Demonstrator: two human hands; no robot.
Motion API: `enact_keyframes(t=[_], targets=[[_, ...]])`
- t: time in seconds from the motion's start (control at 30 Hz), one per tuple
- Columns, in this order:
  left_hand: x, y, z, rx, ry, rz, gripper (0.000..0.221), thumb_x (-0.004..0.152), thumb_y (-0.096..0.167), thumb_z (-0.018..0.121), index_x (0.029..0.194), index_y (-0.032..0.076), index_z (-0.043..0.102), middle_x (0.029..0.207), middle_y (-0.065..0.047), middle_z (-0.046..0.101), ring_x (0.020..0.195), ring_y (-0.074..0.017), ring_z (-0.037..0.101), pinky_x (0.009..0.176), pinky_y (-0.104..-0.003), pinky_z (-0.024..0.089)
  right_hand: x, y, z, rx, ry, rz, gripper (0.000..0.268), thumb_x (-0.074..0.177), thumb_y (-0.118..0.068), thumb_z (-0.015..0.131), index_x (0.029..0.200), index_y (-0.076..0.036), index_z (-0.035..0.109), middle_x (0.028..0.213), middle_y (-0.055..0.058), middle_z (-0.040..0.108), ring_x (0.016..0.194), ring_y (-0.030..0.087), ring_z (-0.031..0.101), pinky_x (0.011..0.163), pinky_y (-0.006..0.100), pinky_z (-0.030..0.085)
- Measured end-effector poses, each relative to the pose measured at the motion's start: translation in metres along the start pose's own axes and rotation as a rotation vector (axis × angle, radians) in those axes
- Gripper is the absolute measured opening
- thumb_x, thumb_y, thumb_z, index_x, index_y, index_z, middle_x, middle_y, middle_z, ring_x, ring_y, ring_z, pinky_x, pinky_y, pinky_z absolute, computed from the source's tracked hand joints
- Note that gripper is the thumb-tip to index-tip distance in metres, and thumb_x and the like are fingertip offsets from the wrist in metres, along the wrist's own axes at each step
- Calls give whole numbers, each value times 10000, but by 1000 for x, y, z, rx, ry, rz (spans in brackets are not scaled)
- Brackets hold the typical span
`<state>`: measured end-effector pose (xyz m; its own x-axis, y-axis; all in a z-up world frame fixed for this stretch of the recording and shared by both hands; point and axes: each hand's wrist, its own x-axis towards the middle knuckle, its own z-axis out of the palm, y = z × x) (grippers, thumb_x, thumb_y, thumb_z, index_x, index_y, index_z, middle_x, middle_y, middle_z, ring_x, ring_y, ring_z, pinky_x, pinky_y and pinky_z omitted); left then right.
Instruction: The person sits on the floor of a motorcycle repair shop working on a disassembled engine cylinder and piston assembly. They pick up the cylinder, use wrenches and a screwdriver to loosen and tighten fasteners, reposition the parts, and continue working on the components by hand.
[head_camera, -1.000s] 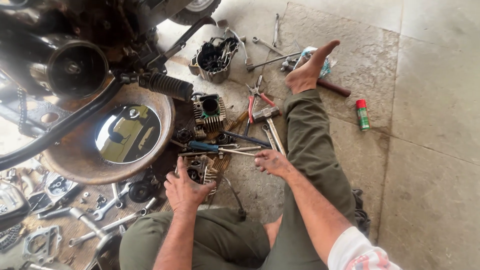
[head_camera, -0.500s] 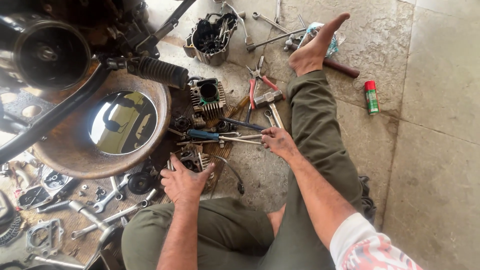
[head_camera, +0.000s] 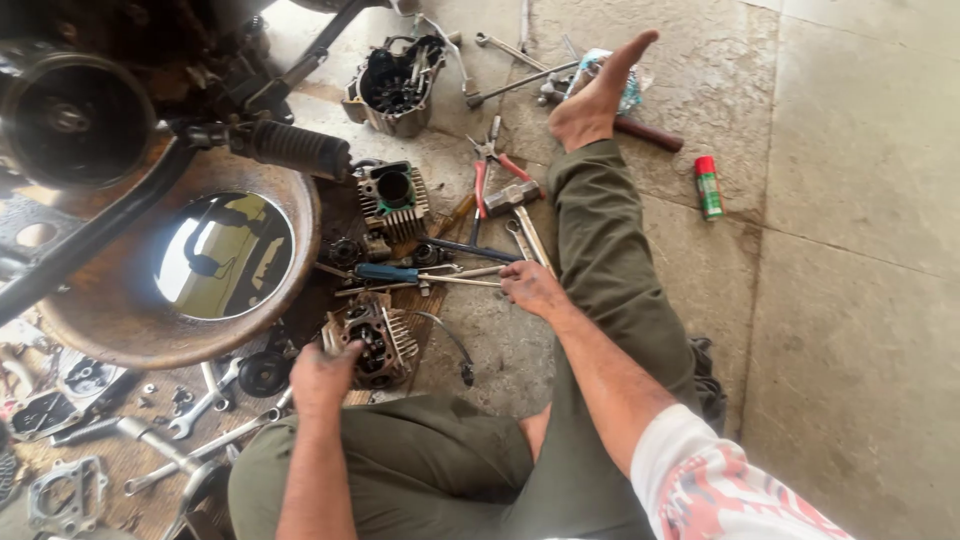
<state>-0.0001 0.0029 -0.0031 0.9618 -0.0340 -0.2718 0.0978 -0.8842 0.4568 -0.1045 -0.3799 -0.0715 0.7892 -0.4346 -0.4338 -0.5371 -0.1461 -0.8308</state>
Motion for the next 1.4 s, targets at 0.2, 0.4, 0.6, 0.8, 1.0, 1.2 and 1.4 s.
enact_keyframes(t=[0.2, 0.4, 0.6, 0.8, 1.0, 1.2, 1.4], targets=[[-22, 20, -10, -114, -114, -213, 551, 783, 512, 802, 945, -13, 767, 997, -226, 771, 968, -381, 750, 909, -509, 556, -8, -16, -12, 95, 3, 5, 339, 887, -160, 700, 1183, 5, 688, 906, 72, 738, 714, 123, 687, 610, 272, 549], [-24, 15, 14, -109, 21, -190, 641, 740, 506, 870, 962, -81, 734, 1021, -294, 728, 986, -424, 700, 905, -484, 533, -23, -43, -25, 237, 51, -43, 376, 899, -128, 638, 1236, 39, 648, 931, 83, 753, 739, 128, 703, 566, 264, 547], [-25, 26, 10, -274, 15, -338, 611, 703, 472, 874, 929, -77, 727, 1012, -265, 738, 961, -395, 711, 898, -488, 529, -39, -64, -29, 267, 67, -48, 384, 920, -131, 617, 1267, 35, 633, 961, 95, 759, 793, 126, 724, 627, 250, 564], [-23, 22, 13, -277, 28, -261, 632, 715, 499, 869, 869, -93, 712, 945, -280, 745, 899, -394, 720, 877, -471, 543, -38, -62, -32, 365, 86, 6, 346, 947, -158, 624, 1253, 3, 636, 972, 86, 751, 797, 127, 720, 642, 264, 579], [-16, 22, -4, -244, -91, -187, 710, 701, 593, 866, 842, -82, 696, 901, -274, 754, 884, -370, 742, 863, -462, 557, -34, -52, -20, 227, 3, 9, 338, 951, -142, 636, 1245, 24, 648, 972, 89, 748, 788, 133, 710, 639, 281, 566], [-30, 55, -57, 95, 67, -114, 989, 697, 677, 833, 1332, -24, 542, 1191, -256, 661, 1057, -389, 682, 818, -495, 578, -24, -29, -7, -84, -46, 8, 295, 948, -162, 663, 1210, -32, 701, 965, 70, 766, 789, 101, 726, 703, 243, 587], [-6, 40, -3, -28, 81, 262, 781, 812, 598, 789, 1310, 27, 601, 1178, -252, 684, 1115, -452, 622, 959, -525, 500, -35, -42, 19, -350, 3, -55, 272, 987, -208, 629, 1234, -138, 717, 1073, 51, 745, 841, 128, 689, 714, 266, 595]])
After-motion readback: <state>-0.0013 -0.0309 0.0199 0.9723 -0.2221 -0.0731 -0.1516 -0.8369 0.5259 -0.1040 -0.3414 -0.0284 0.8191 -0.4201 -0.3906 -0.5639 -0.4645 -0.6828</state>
